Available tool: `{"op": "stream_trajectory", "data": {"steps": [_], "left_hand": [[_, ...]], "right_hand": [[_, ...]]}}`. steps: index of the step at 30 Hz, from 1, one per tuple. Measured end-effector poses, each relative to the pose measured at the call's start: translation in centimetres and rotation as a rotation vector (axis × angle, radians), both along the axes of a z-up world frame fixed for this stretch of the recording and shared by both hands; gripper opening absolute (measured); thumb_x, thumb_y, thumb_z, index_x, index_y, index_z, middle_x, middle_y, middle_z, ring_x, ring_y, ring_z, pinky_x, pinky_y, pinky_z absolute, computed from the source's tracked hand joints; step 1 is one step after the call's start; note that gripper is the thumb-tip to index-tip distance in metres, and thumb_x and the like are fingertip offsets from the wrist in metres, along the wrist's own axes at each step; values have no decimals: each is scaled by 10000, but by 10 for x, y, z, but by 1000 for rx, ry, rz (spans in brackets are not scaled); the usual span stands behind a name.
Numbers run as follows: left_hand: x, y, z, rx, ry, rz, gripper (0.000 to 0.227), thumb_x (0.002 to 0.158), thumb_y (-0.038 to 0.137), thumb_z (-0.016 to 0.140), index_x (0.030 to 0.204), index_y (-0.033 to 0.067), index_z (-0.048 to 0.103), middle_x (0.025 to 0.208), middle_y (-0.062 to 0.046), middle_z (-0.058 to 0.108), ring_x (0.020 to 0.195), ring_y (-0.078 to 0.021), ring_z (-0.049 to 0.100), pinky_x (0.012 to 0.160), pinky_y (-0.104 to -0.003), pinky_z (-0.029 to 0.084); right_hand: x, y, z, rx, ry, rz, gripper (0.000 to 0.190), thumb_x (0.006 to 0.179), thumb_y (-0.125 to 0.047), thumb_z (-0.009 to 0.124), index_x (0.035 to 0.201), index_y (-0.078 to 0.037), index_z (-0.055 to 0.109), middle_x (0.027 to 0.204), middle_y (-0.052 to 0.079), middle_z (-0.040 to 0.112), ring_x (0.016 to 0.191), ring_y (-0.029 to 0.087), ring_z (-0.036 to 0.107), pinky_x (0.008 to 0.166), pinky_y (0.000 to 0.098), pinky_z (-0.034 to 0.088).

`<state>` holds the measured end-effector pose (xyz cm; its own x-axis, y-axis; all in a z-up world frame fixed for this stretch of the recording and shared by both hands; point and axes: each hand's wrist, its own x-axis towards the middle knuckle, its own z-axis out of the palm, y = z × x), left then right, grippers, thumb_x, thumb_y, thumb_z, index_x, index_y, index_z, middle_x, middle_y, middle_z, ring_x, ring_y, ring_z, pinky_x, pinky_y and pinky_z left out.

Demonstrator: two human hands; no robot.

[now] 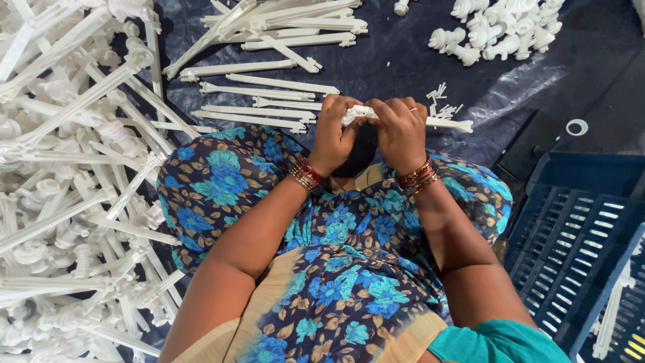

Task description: The person sits on a tarp and repeatedly picks up white plastic rods and small white caps. They insert the caps onto the ends of the rods by hand and place the assembled units into a pile.

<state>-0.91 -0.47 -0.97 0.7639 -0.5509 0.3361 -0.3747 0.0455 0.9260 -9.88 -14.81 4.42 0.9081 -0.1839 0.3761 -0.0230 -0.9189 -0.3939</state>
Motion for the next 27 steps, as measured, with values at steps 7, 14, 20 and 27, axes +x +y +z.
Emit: {"op": "stream_trajectory", "data": {"steps": [7, 14, 20, 27], "left_hand": [[-1, 0, 10, 42, 9, 19, 233, 965, 129, 700, 1167, 59, 606, 1072, -119, 582, 956, -270, 639, 813, -381, 517], [0, -6, -25, 127, 83, 83, 167, 1063, 237, 627, 1107, 82, 671, 1008, -104, 621, 942, -261, 637, 850, -377, 504], [11, -4, -69, -204, 602, 249, 175, 1069, 259, 595, 1086, 93, 645, 998, -8, 601, 842, -108, 551, 723, -268, 481], [11, -4, -67, -319, 1023, 236, 165, 1023, 276, 585, 1089, 128, 614, 853, -2, 607, 698, -98, 584, 541, -230, 408]], "right_hand": [[4, -5, 11, -51, 20, 2, 235, 950, -98, 678, 1164, -181, 730, 944, -2, 659, 908, 242, 591, 868, 406, 380], [9, -20, 9, -41, -16, 66, 292, 887, -162, 723, 1176, -127, 697, 978, 59, 650, 957, 295, 598, 890, 454, 389], [-16, -147, -63, 51, -203, -506, 129, 1007, -79, 702, 1136, -70, 696, 1088, 127, 681, 1010, 345, 651, 874, 438, 514], [-38, -199, -214, -129, 544, -602, 159, 828, -209, 764, 849, -52, 772, 873, 219, 727, 822, 413, 706, 757, 493, 563]]}}
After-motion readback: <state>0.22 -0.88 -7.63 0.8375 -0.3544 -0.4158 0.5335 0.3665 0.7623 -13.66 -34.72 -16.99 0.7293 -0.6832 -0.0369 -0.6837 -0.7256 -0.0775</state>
